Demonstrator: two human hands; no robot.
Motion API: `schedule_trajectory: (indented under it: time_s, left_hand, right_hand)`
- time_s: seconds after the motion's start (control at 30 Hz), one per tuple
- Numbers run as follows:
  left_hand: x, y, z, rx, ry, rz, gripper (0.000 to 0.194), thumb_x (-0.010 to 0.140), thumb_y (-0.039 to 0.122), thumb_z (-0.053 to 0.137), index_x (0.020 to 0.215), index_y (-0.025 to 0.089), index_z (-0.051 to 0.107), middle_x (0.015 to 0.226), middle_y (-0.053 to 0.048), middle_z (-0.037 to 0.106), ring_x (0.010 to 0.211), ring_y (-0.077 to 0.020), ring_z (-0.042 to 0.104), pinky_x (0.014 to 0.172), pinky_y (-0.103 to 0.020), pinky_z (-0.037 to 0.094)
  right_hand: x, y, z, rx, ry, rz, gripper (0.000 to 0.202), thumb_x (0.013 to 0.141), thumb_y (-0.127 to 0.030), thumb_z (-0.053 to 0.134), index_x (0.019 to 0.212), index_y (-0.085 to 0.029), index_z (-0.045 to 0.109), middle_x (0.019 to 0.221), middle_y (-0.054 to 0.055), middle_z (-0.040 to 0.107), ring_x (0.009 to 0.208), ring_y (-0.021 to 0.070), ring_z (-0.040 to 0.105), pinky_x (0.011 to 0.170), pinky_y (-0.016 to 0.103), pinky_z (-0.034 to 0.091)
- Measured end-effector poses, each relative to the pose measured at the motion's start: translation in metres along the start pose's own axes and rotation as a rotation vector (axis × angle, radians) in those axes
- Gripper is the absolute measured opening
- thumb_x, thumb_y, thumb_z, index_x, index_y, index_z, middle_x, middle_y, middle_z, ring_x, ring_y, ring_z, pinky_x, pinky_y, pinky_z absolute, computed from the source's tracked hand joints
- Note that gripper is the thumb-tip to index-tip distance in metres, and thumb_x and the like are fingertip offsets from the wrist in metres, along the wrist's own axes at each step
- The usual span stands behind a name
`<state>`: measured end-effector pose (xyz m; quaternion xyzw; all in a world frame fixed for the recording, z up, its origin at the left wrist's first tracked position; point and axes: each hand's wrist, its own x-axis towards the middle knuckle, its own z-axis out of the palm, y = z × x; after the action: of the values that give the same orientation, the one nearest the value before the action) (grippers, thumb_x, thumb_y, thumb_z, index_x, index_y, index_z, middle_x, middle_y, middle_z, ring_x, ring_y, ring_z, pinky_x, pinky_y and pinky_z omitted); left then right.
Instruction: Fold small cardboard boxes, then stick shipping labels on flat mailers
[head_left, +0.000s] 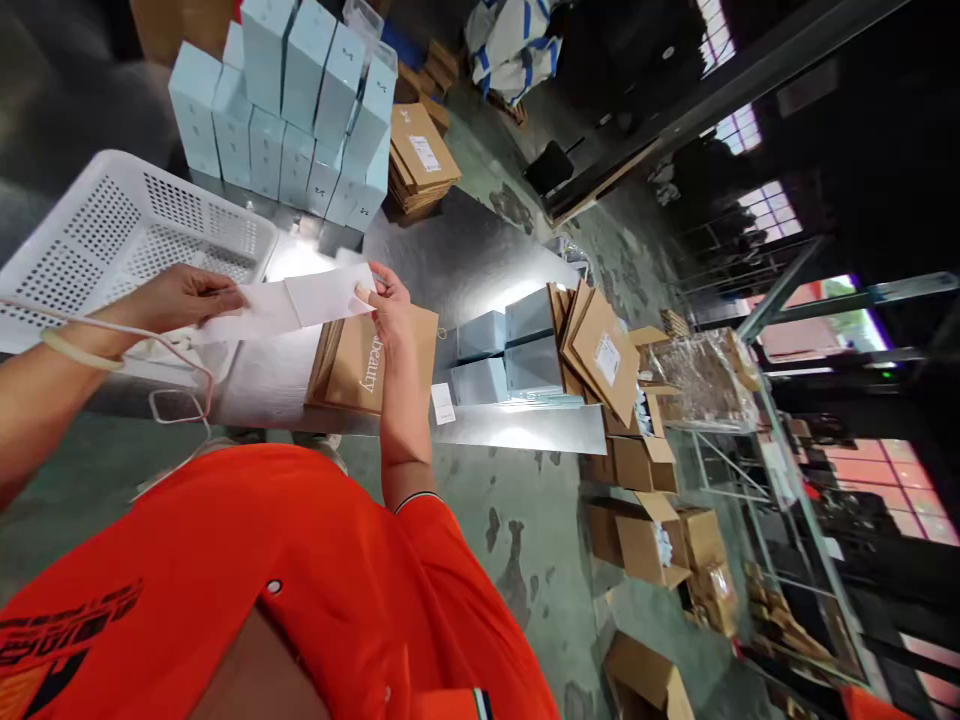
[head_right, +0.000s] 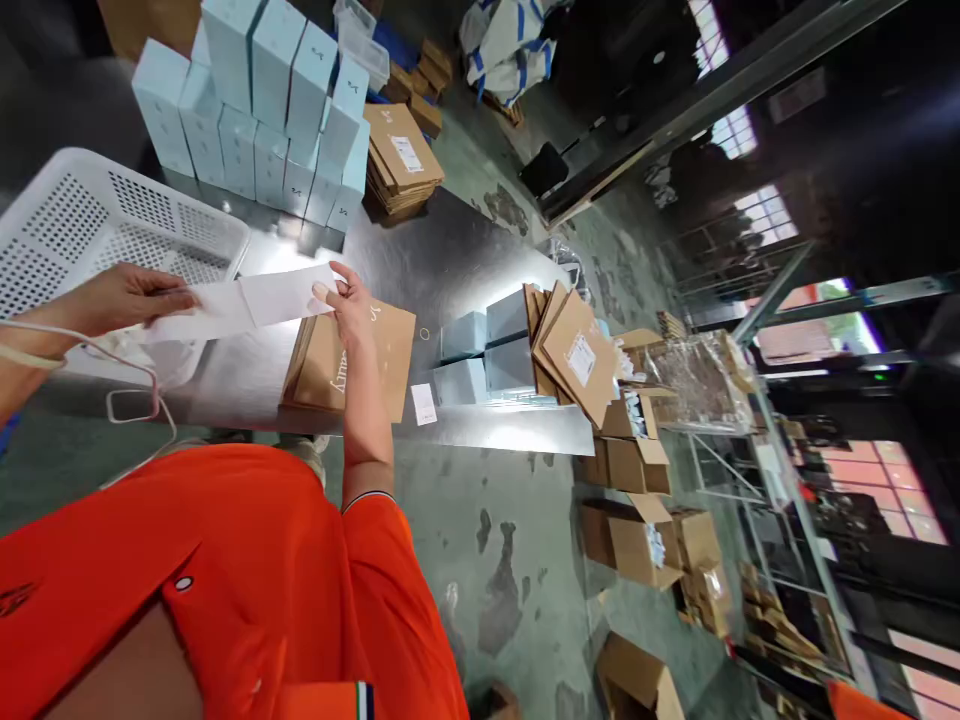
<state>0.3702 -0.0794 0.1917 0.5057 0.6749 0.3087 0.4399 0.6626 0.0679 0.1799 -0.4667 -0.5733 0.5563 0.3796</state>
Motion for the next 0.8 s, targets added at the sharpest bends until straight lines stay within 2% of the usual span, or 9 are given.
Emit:
schedule_trajectory:
  time_s: [0.1,0.17,0.27,0.37,0.5,0.6,0.67,0.77,0.8]
  left_hand:
    - [0.018,0.001,-0.016,0.085,-0.021,-0.038,0.055,0.071,0.073,0.071,0.092,0.022,0.08,0.067,0.001,0.063,0.067,-0.0167,0.05,0.071,-0.033,0.047]
    - [0.03,0.002,-0.028,0.104,-0.024,-0.03,0.053,0.071,0.071,0.072,0.09,0.022,0.081,0.063,0.002,0.062,0.068,-0.0164,0.05,0.075,-0.035,0.051]
    - [0.046,0.0,-0.043,0.058,-0.005,0.027,0.045,0.07,0.063,0.078,0.087,0.021,0.079,0.068,0.002,0.068,0.065,-0.0149,0.046,0.083,-0.04,0.055]
    - [0.056,-0.01,-0.052,0.03,0.037,0.029,0.042,0.071,0.06,0.079,0.086,0.021,0.078,0.07,0.002,0.07,0.07,-0.0151,0.046,0.092,-0.042,0.057]
    - [0.061,-0.025,-0.052,0.175,0.014,0.023,0.045,0.078,0.058,0.074,0.096,0.017,0.082,0.083,-0.002,0.079,0.088,-0.02,0.061,0.102,-0.038,0.054]
    - [0.064,-0.026,-0.046,0.299,-0.003,0.199,0.071,0.075,0.058,0.082,0.131,0.014,0.078,0.129,-0.004,0.083,0.119,-0.0226,0.066,0.115,-0.033,0.048]
    - [0.067,-0.023,-0.041,0.307,-0.021,0.313,0.075,0.079,0.059,0.082,0.141,0.016,0.074,0.144,-0.003,0.078,0.126,-0.0203,0.065,0.118,-0.028,0.044]
    - [0.074,-0.019,-0.033,0.29,-0.11,0.265,0.046,0.093,0.051,0.072,0.119,0.014,0.082,0.114,-0.001,0.086,0.104,-0.015,0.067,0.1,-0.019,0.049]
    - [0.077,-0.019,-0.031,0.278,-0.126,0.227,0.041,0.095,0.044,0.072,0.119,0.012,0.083,0.106,-0.001,0.086,0.097,-0.0135,0.067,0.093,-0.016,0.049]
  right_hand:
    - [-0.004,-0.009,-0.011,0.037,-0.162,0.065,0.04,0.07,-0.039,0.096,0.1,-0.02,0.076,0.083,-0.001,0.073,0.075,0.0168,0.065,0.07,0.028,0.051]
    - [-0.003,-0.011,-0.012,0.034,-0.214,0.081,0.029,0.069,-0.033,0.094,0.085,-0.019,0.075,0.076,-0.002,0.068,0.069,0.0137,0.057,0.066,0.026,0.046]
    - [-0.003,-0.004,-0.005,0.025,-0.173,0.092,0.024,0.074,-0.033,0.088,0.07,-0.02,0.068,0.067,-0.004,0.057,0.063,0.0115,0.046,0.062,0.025,0.039]
    - [-0.008,0.009,0.012,0.05,-0.067,0.102,0.025,0.081,-0.037,0.082,0.072,-0.021,0.065,0.069,-0.003,0.056,0.064,0.0125,0.045,0.063,0.026,0.04]
    - [-0.012,0.025,0.039,-0.002,0.002,0.09,0.021,0.089,-0.031,0.072,0.074,-0.019,0.064,0.067,-0.005,0.053,0.065,0.0106,0.045,0.067,0.025,0.042]
    - [-0.009,0.028,0.051,-0.038,-0.03,0.078,0.018,0.088,-0.028,0.072,0.074,-0.018,0.066,0.067,-0.005,0.055,0.067,0.0104,0.048,0.068,0.024,0.043]
    - [-0.006,0.025,0.055,-0.044,-0.061,0.08,0.018,0.089,-0.029,0.073,0.075,-0.018,0.068,0.069,-0.005,0.058,0.069,0.0113,0.052,0.07,0.023,0.044]
    - [-0.004,0.02,0.057,-0.064,-0.056,0.117,0.019,0.092,-0.028,0.072,0.078,-0.017,0.07,0.068,-0.005,0.058,0.07,0.011,0.053,0.069,0.023,0.043]
    - [-0.004,0.018,0.058,-0.067,-0.055,0.124,0.018,0.094,-0.026,0.071,0.079,-0.016,0.07,0.068,-0.005,0.058,0.069,0.0105,0.052,0.07,0.023,0.043]
